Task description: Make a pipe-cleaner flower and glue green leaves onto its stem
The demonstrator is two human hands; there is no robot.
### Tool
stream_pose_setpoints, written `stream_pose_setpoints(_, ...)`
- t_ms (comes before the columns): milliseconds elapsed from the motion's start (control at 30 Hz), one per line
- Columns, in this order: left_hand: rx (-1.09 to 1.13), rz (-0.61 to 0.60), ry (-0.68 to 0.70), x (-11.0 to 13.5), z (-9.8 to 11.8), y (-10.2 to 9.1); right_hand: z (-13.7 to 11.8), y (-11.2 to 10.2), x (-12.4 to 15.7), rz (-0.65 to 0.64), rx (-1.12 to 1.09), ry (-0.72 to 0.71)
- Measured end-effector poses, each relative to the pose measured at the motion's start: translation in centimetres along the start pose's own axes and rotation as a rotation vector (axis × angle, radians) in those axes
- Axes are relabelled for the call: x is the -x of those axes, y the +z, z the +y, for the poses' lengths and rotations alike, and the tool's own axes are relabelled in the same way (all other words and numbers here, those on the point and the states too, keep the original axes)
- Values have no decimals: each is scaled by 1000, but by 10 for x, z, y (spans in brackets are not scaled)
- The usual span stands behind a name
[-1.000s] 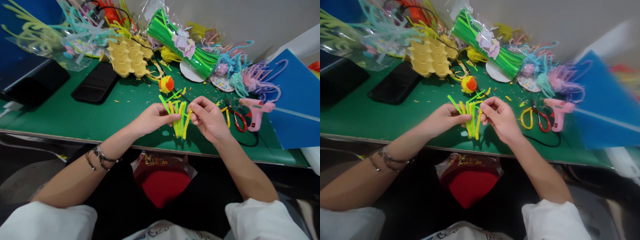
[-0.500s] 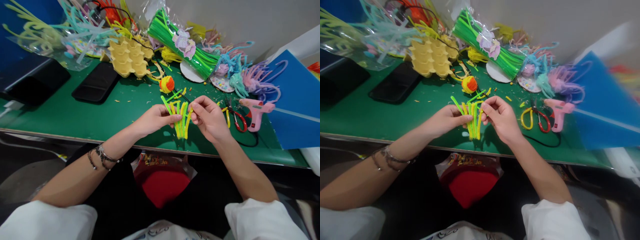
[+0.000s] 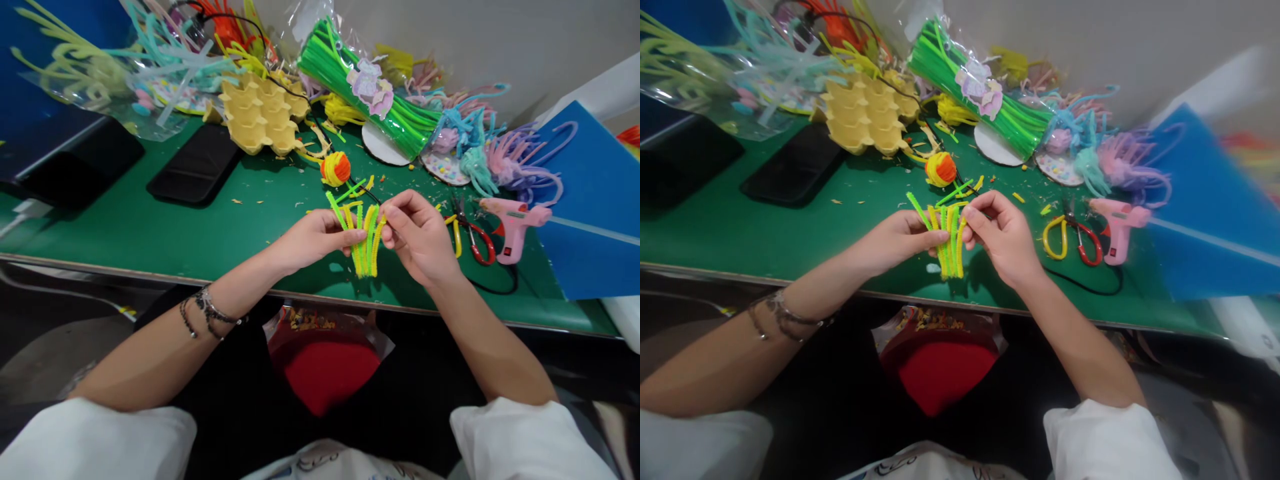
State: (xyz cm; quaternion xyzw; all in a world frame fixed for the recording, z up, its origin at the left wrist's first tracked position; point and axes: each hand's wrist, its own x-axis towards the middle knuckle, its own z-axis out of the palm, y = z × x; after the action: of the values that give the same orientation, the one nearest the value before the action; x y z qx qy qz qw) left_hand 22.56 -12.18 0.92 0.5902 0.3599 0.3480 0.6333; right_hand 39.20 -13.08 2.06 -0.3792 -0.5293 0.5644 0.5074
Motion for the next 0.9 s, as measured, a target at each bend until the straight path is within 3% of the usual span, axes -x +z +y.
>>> stream_pose_setpoints(433, -33, 4, 2, 0, -1, -1, 7, 0, -3, -7, 15, -14)
stream_pose_setpoints(900, -100, 42, -16, 0, -2, -4, 6, -3, -5, -53, -30, 70)
